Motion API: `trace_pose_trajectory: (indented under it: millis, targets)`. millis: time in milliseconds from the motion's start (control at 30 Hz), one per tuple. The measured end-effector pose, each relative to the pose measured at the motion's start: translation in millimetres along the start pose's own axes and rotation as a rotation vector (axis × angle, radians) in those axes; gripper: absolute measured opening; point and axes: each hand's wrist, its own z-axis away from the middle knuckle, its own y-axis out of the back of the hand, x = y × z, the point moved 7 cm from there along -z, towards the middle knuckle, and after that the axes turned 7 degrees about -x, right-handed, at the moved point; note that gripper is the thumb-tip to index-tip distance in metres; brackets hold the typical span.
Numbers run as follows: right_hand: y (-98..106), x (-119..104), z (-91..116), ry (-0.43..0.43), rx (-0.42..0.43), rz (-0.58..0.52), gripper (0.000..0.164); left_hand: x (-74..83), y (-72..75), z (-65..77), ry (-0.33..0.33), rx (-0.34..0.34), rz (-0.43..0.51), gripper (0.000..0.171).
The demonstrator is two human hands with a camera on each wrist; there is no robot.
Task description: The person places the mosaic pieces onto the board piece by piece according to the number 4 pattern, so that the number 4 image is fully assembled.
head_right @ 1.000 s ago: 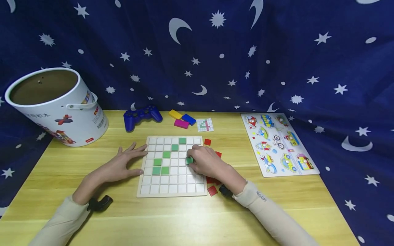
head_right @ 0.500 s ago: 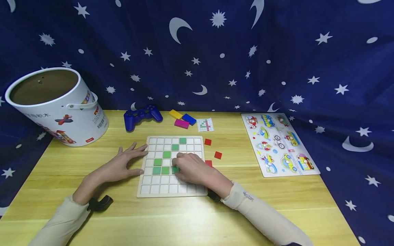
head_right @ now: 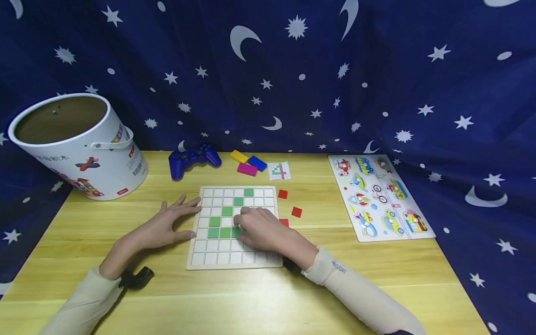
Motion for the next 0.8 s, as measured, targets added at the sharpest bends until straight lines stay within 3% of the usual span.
trace_pose_trajectory:
  millis: [300,500,600,800]
  targets:
    - [22,44,18,-0.122,0.054,0.019,0.020,-0.3,-0.1,0.6,0.002,0.003,-0.008,0.069]
    - [36,81,24,-0.202,0.122,0.091,0.014,-1.9,-1.3,1.3,0.019,-0.001,-0.004,0.069]
    - [39,97,26,-0.237,0.134,0.137,0.008,-1.8,-2.4,1.2,0.019,-0.008,0.002,0.069]
    - [37,116,25,-0.287,0.112,0.171,0.013,-1.9,-2.8,-0.1,0.015,-0.008,-0.003,0.069]
